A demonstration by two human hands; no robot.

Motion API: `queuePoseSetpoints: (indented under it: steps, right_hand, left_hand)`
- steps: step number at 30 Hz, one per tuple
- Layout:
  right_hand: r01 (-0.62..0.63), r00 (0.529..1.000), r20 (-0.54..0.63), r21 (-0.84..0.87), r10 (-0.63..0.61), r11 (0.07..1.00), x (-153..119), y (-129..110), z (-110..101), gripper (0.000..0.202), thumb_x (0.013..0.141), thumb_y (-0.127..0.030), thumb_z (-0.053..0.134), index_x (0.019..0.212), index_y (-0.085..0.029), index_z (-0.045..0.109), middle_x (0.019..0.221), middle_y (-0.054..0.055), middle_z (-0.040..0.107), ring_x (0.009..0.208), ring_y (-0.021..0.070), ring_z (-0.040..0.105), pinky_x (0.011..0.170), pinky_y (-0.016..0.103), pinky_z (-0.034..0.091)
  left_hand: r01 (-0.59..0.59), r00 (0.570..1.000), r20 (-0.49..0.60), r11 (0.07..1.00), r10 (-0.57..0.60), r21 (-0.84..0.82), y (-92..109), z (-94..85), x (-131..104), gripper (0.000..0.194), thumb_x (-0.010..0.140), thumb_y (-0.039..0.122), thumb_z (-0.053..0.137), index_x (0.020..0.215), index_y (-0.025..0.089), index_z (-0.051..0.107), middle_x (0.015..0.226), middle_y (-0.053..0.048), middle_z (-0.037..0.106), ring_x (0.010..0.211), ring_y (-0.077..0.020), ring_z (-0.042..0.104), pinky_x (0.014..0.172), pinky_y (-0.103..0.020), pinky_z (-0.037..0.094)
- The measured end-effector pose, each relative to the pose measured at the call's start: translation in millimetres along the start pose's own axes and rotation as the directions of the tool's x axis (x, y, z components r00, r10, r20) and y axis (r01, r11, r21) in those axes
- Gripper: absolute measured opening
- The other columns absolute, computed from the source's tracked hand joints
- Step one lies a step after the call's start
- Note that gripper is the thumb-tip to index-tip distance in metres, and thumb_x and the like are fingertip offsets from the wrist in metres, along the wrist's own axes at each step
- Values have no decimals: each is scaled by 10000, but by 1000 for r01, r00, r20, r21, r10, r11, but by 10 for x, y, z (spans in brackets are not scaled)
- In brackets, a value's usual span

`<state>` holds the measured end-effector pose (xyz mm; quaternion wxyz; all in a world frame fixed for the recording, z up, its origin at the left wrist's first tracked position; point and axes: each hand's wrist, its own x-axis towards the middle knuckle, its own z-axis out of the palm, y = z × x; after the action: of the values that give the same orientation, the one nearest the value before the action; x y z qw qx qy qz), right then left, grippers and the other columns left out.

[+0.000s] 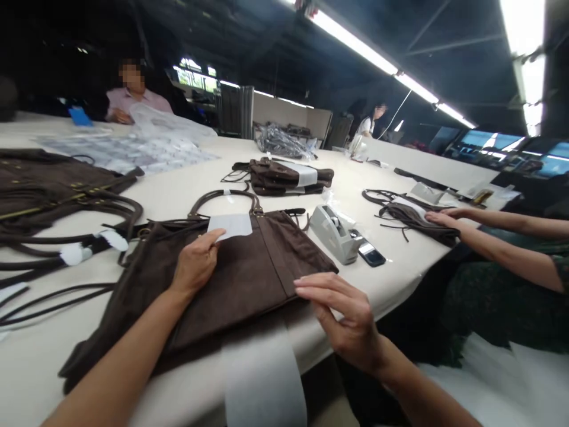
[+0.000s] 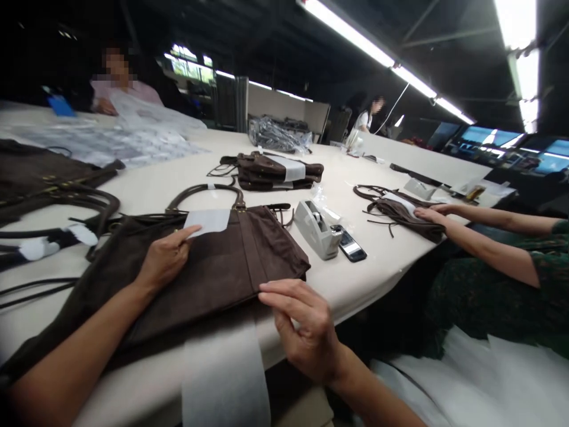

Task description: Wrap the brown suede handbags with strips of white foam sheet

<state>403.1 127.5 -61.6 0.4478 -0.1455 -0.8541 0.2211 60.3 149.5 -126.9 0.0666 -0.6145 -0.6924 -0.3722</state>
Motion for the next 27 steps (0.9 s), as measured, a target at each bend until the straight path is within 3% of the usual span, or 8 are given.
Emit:
queuePoseSetpoints:
  steps: [2, 5, 8, 10, 14, 17, 21, 27]
  right_hand:
    - [96, 995, 42, -7, -96, 995, 412, 110, 85, 355, 857, -14, 519, 1107, -196, 694, 1066, 75, 704, 1012, 173, 648, 906, 321, 548]
    - [128, 961, 259, -95, -99, 987, 1004, 518, 453, 283, 828, -58, 558, 1018, -180, 730, 1060, 58, 714, 1014, 182, 650, 939, 318, 529]
    - [79, 862, 507, -157, 12, 984, 1473, 1048, 967, 310, 798, -30, 555, 996, -179, 740, 1094, 40, 711, 1036, 181, 655, 970, 300, 503]
    - [51, 812, 582, -152, 48, 987, 1707, 1337, 1287, 344, 788, 4, 535, 1008, -169, 735, 1143, 44, 696, 1076, 173, 644, 1010, 283, 472]
    - [-35, 827, 542, -218, 151, 975, 2061, 1679, 1744, 364, 856, -31, 507, 1160, -143, 673, 1294, 85, 614, 1232, 171, 545, 1096, 269, 379]
    - [-166, 809, 500, -309, 308, 937, 2285, 1870, 1944, 314, 885, -78, 514, 1150, -140, 670, 1247, 106, 631, 1207, 196, 554, 1062, 287, 400]
    - [-325, 749, 475, -344, 462, 881, 2485, 2134, 2110, 114, 822, -166, 660, 910, -130, 722, 977, 101, 711, 1020, 236, 645, 871, 268, 485]
    - [-556, 669, 432, -248, 605, 793, 2488, 2290, 2230, 154, 789, -252, 722, 785, -99, 712, 595, 39, 649, 585, 144, 637, 597, 196, 466]
  left_hand:
    - [32, 992, -119, 999, -33, -18, 1, -23, 28, 469, 904, 339, 348, 1205, 131, 642, 1260, -98, 618, 1171, -243, 572, 1085, -396, 437]
    - [108, 956, -271, 994, -112, -28, -14, -67, 77, 492, 884, 446, 380, 1118, 159, 703, 1154, -129, 623, 1079, -294, 564, 993, -457, 469]
    - [244, 895, -359, 965, -263, -98, -83, -93, 136, 529, 839, 543, 413, 1069, 188, 730, 976, -125, 566, 884, -278, 566, 828, -445, 501]
    - [346, 841, -352, 909, -410, -232, -172, -78, 183, 513, 792, 582, 473, 1039, 221, 741, 896, -87, 549, 778, -243, 565, 788, -424, 501]
    - [371, 804, -273, 804, -528, -464, -400, 35, 272, 548, 789, 599, 509, 1141, 219, 690, 1029, -55, 621, 697, -184, 629, 746, -362, 554]
    - [294, 823, -286, 799, -490, -524, -507, 108, 314, 521, 819, 566, 512, 1168, 214, 669, 1197, -43, 639, 908, -203, 669, 907, -345, 550]
    - [299, 832, -311, 844, -459, -446, -507, 96, 338, 447, 842, 508, 522, 1110, 199, 701, 1176, -50, 667, 1151, -254, 594, 1098, -420, 436]
    - [286, 867, -262, 854, -423, -434, -450, 39, 343, 405, 889, 452, 512, 1117, 169, 690, 1211, -55, 648, 1189, -248, 573, 1138, -425, 403]
